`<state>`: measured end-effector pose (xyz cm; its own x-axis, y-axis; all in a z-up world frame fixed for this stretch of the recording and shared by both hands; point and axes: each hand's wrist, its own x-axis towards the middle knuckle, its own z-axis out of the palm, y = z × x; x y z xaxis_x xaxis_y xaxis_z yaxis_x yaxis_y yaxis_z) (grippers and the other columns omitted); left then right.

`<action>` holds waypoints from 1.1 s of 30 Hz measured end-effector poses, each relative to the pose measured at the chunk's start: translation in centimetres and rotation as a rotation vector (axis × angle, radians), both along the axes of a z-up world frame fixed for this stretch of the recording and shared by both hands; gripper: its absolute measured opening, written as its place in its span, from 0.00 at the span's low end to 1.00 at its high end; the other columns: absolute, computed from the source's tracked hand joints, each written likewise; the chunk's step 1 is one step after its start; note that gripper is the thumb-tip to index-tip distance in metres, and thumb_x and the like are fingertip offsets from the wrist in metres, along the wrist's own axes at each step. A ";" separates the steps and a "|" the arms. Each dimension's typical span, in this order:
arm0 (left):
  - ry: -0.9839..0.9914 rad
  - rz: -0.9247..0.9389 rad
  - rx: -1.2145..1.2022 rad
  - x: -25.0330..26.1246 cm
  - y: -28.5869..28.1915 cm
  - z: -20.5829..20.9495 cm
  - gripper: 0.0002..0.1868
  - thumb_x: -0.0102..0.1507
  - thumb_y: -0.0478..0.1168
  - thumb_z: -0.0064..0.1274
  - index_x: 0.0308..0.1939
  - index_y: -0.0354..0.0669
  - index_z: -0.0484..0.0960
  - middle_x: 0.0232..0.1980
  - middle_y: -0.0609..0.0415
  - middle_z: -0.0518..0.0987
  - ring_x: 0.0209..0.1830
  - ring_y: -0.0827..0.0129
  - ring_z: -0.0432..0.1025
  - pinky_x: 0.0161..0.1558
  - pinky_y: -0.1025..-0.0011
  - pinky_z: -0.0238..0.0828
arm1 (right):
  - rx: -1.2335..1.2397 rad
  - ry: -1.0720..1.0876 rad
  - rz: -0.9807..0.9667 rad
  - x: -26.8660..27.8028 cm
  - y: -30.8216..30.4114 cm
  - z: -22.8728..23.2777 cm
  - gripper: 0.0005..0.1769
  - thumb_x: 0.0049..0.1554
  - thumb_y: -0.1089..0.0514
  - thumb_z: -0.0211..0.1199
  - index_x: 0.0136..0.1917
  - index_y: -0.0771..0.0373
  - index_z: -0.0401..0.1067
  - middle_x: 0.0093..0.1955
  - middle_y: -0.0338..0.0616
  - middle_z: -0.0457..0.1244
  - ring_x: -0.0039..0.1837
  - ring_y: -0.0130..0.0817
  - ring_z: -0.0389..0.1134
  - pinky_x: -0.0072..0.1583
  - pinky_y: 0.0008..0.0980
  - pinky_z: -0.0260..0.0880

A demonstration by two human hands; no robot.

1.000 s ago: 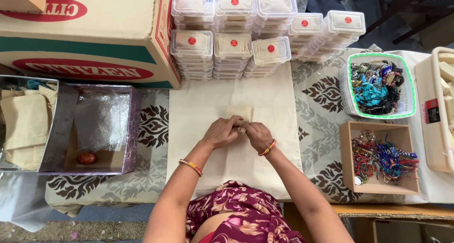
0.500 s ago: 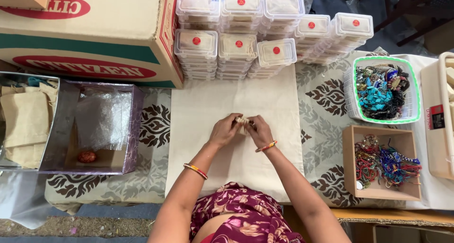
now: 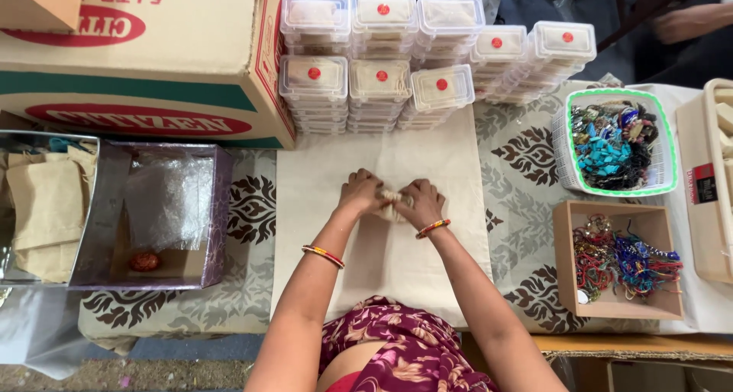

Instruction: The person picks up beaded necklaces from a basket, places them into small plastic bags, then into cloth pouches, and finally into small plastic containers. They repeat this process for multiple necklaces, stacking the sealed containers on the table.

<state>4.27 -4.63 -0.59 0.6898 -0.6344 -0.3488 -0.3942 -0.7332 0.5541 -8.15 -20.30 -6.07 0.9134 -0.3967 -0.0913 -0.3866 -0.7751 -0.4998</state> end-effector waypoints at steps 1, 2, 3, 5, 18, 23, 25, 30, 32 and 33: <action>-0.008 -0.001 -0.005 0.0 0.2 0.7 0.28 0.52 0.52 0.70 0.53 0.50 0.84 0.63 0.51 0.72 0.62 0.52 0.65 0.58 0.54 0.64 | -0.005 -0.008 -0.001 0.1 -0.1 0.5 0.26 0.45 0.43 0.71 0.56 0.52 0.77 0.63 0.41 0.59 0.67 0.46 0.58 0.66 0.49 0.52; -0.062 -0.068 -0.004 -0.4 0.6 1.3 0.29 0.49 0.50 0.71 0.53 0.52 0.83 0.63 0.53 0.73 0.63 0.53 0.65 0.59 0.52 0.62 | 0.035 -0.033 0.064 -0.2 0.0 0.8 0.27 0.42 0.45 0.72 0.54 0.55 0.75 0.62 0.42 0.61 0.66 0.45 0.60 0.66 0.48 0.53; -0.116 -0.135 -0.004 -0.8 0.9 1.8 0.31 0.46 0.47 0.72 0.53 0.54 0.83 0.62 0.54 0.74 0.63 0.55 0.65 0.59 0.49 0.60 | 0.075 -0.059 0.128 -0.5 0.0 1.1 0.27 0.39 0.47 0.73 0.51 0.58 0.74 0.61 0.42 0.63 0.65 0.45 0.61 0.66 0.47 0.55; -0.094 -0.196 -0.087 -1.3 1.9 0.1 0.29 0.48 0.47 0.71 0.53 0.51 0.82 0.59 0.56 0.77 0.62 0.57 0.69 0.61 0.51 0.62 | 0.193 -0.072 0.132 -1.2 0.6 2.2 0.28 0.39 0.50 0.74 0.51 0.59 0.71 0.58 0.43 0.65 0.62 0.44 0.65 0.63 0.45 0.60; -0.212 -0.400 -0.085 -6.4 2.2 0.6 0.20 0.50 0.45 0.72 0.40 0.42 0.84 0.46 0.50 0.81 0.50 0.55 0.77 0.51 0.58 0.75 | 0.330 -0.189 0.172 -4.7 1.7 1.9 0.21 0.43 0.60 0.79 0.47 0.62 0.72 0.43 0.45 0.72 0.46 0.40 0.75 0.49 0.36 0.76; -0.299 -0.436 -0.080 -9.2 1.9 3.3 0.24 0.45 0.46 0.74 0.41 0.40 0.83 0.43 0.50 0.81 0.48 0.56 0.76 0.48 0.57 0.74 | 0.402 -0.156 0.134 -7.4 1.5 1.6 0.19 0.46 0.61 0.76 0.49 0.61 0.73 0.44 0.44 0.73 0.47 0.40 0.77 0.50 0.35 0.77; -0.368 -0.459 -0.082 -10.2 1.3 3.7 0.28 0.42 0.46 0.75 0.42 0.39 0.83 0.41 0.50 0.81 0.47 0.57 0.76 0.47 0.57 0.73 | 0.438 -0.156 0.109 -9.4 1.5 2.9 0.19 0.48 0.61 0.75 0.52 0.61 0.73 0.45 0.44 0.73 0.49 0.39 0.77 0.51 0.35 0.77; -0.348 -0.414 -0.351 -13.9 -1.6 1.8 0.08 0.59 0.40 0.64 0.42 0.53 0.88 0.42 0.55 0.85 0.43 0.63 0.79 0.46 0.62 0.77 | -0.058 -0.313 0.306 -17.5 2.2 12.8 0.33 0.45 0.63 0.72 0.65 0.69 0.72 0.64 0.54 0.64 0.62 0.51 0.67 0.59 0.47 0.67; -0.360 -0.380 -0.282 -14.5 -2.9 0.2 0.06 0.62 0.45 0.64 0.40 0.51 0.87 0.42 0.55 0.85 0.42 0.64 0.80 0.46 0.62 0.78 | -0.197 -0.375 0.203 -24.3 -0.6 10.6 0.22 0.50 0.63 0.68 0.59 0.63 0.74 0.60 0.48 0.67 0.59 0.44 0.71 0.57 0.40 0.71; -0.366 -0.339 -0.216 -14.9 -3.7 -0.7 0.10 0.66 0.50 0.64 0.38 0.50 0.86 0.42 0.55 0.85 0.41 0.65 0.80 0.46 0.63 0.78 | -0.335 -0.426 0.102 -27.8 -2.0 9.5 0.12 0.56 0.63 0.64 0.54 0.57 0.76 0.56 0.42 0.70 0.55 0.38 0.74 0.55 0.32 0.76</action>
